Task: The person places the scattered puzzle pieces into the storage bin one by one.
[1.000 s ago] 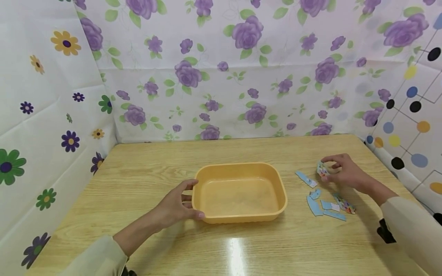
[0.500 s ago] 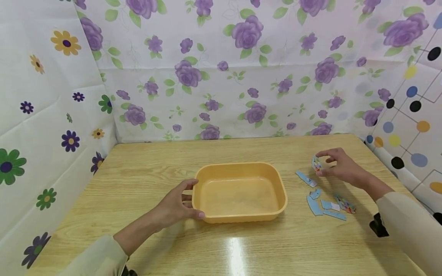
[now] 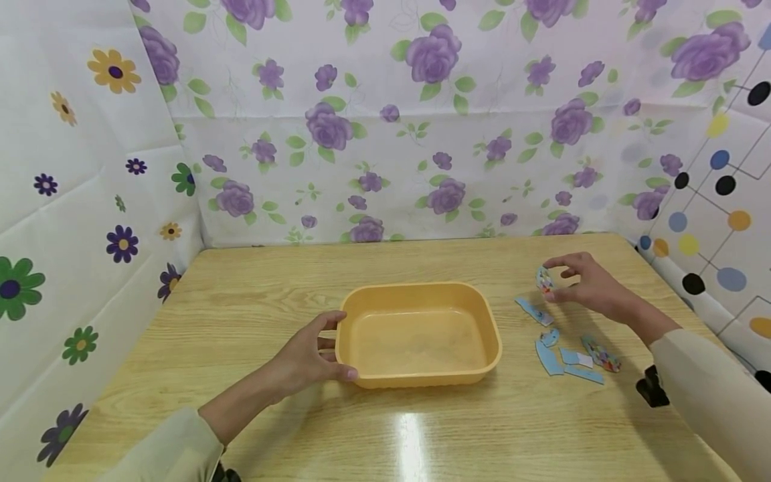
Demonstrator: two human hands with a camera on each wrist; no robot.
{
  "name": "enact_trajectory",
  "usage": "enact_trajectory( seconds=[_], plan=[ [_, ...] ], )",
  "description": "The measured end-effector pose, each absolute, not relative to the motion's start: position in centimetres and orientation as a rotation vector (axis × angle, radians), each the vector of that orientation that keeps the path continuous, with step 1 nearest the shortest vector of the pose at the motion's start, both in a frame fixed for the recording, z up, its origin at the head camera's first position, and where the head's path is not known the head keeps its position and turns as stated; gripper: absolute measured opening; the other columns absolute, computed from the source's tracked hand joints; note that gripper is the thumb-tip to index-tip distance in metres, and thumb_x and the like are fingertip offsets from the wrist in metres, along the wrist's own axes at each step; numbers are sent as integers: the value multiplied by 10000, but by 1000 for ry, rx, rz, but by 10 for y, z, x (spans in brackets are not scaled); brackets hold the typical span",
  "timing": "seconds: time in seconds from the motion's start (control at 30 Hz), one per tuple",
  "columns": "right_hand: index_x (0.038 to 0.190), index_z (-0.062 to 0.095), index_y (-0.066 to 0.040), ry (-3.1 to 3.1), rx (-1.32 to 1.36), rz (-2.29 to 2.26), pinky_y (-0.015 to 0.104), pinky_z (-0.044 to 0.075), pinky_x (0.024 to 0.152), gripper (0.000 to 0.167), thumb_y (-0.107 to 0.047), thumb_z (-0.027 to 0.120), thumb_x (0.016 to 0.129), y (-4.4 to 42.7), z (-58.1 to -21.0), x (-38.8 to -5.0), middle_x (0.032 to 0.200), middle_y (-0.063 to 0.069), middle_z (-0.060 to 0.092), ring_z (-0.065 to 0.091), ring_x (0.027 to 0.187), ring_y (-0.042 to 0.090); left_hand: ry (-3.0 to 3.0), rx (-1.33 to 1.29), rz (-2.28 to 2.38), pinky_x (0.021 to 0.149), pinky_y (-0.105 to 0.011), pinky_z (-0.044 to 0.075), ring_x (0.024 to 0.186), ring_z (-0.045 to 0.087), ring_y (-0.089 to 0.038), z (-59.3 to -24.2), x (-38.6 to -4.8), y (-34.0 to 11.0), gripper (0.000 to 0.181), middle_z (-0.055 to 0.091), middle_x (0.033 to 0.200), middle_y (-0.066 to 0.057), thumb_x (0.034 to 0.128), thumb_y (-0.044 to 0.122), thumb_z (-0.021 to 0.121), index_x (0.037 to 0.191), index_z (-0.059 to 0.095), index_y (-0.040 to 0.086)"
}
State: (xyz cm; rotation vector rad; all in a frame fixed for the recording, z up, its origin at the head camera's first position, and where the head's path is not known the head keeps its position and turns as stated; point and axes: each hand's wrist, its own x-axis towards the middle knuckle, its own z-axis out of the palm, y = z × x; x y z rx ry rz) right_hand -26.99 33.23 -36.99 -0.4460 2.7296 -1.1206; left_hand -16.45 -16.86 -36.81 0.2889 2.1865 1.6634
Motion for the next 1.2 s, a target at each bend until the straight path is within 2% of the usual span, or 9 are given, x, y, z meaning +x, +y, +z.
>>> enact_trajectory(
  seconds=[0.37,0.63,0.97,1.2],
  plan=[
    [1404,418,-38,2735,-494,-1117,576,496,881,684,-339,726,871,316,-355,-274,1479,259,152,313,1269,502,2229,274,1640,829,-357,580,1174,534,-413,-364,-163,-167,1005,264,1460,-232,703,56,857,1495,239,39],
    [1408,418,-71,2708,-495,-1132,567,489,910,691,-365,728,865,301,-348,-278,1516,236,92,309,1293,465,2214,259,1647,823,-357,581,1168,540,-410,-363,-163,-167,1009,264,1456,-227,700,46,856,1496,236,41],
    [1420,410,-82,2671,-544,-1151,563,494,908,696,-315,745,857,283,-338,-281,1498,202,209,324,1305,426,2224,245,1638,823,-357,582,1153,555,-399,-364,-163,-166,1014,290,1447,-213,691,52,864,1492,243,47],
    [1407,435,-102,2655,-566,-1138,554,498,915,684,-341,749,849,274,-330,-284,1487,184,244,335,1308,420,2220,247,1643,820,-354,584,1145,562,-401,-364,-163,-166,1008,294,1445,-214,694,43,860,1490,241,34]
  ],
)
